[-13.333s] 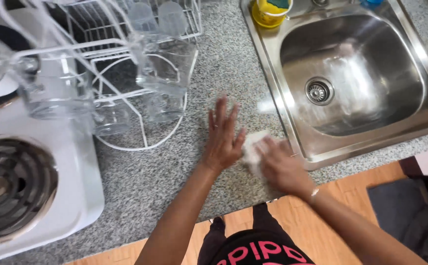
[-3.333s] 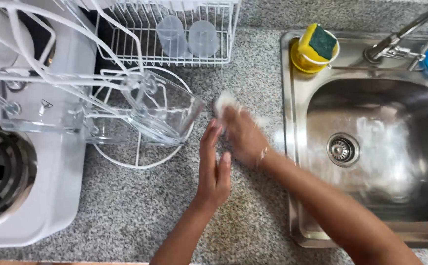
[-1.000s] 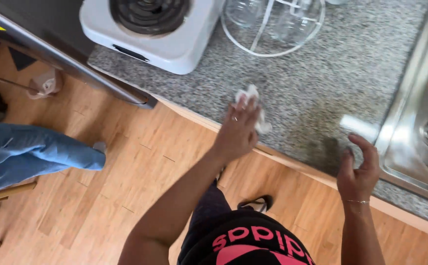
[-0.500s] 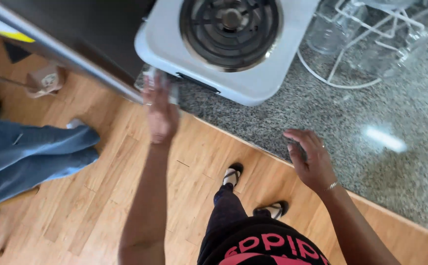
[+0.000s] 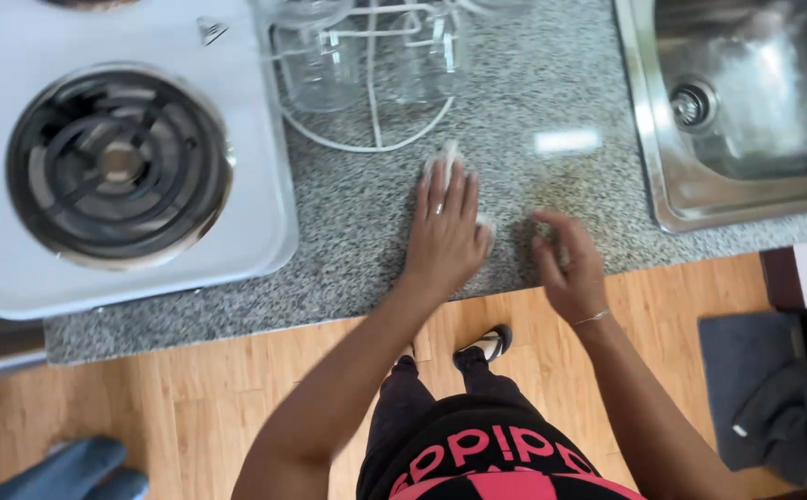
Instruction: Cleaning a kitchen counter and sink by wiping with a cloth and sponge and rinsing the cloth.
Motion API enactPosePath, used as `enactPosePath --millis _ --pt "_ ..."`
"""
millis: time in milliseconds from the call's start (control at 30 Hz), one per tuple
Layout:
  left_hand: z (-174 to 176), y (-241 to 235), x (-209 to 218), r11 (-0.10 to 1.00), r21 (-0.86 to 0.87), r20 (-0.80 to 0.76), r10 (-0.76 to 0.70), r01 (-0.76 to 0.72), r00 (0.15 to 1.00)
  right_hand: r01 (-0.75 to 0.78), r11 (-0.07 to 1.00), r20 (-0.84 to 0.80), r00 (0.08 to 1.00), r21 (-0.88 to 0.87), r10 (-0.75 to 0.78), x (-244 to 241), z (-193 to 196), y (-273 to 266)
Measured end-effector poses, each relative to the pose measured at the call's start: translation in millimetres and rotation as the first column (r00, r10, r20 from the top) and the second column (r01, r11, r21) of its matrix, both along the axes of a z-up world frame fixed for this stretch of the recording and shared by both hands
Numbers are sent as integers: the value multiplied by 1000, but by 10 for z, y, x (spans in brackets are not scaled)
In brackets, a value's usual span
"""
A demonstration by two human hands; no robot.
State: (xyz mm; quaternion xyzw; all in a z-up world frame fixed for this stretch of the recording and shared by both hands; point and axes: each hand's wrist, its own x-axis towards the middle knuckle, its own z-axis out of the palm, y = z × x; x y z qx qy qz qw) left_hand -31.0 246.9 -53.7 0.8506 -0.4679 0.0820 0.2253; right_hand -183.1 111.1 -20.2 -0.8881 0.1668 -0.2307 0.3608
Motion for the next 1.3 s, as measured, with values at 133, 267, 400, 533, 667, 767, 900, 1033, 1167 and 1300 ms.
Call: enactPosePath --millis 133,267,400,533,667,767,900,1033,1167,1300 --pt "41 -505 348 983 171 -62 -50 60 997 146 989 -7 989 9 -146 -443 194 -154" --pt "313 -17 160 977 189 -218 -52 95 974 249 969 -10 969 7 -249 -921 29 -303" --pt "794 712 175 961 88 -344 276 -262 898 274 960 13 961 50 -275 -1032 -19 -425" --pt "16 751 568 919 -23 130 393 -393 910 261 964 12 965 39 -262 -740 31 -341" --pt "50 149 -103 975 -52 52 217 -214 975 119 990 55 991 71 -123 -426 236 -168" --pt "8 -348 -299 976 -74 19 -205 205 979 113 989 38 992 92 -117 -478 47 -247" --pt "-192 -1386 369 979 -114 250 -136 168 959 187 982 37 981 26 -188 -561 61 -586" --pt "17 -1622 -162 969 49 121 -248 244 961 250 955 51 964 157 -261 -575 85 -742" --pt "176 -1520 -273 861 -107 -338 -502 498 796 288 933 120 940 215 -318 -459 207 -809" --pt "346 -1529 303 887 -310 -446 -453 342 772 281 955 -450 844 -94 -293 438 256 -682"
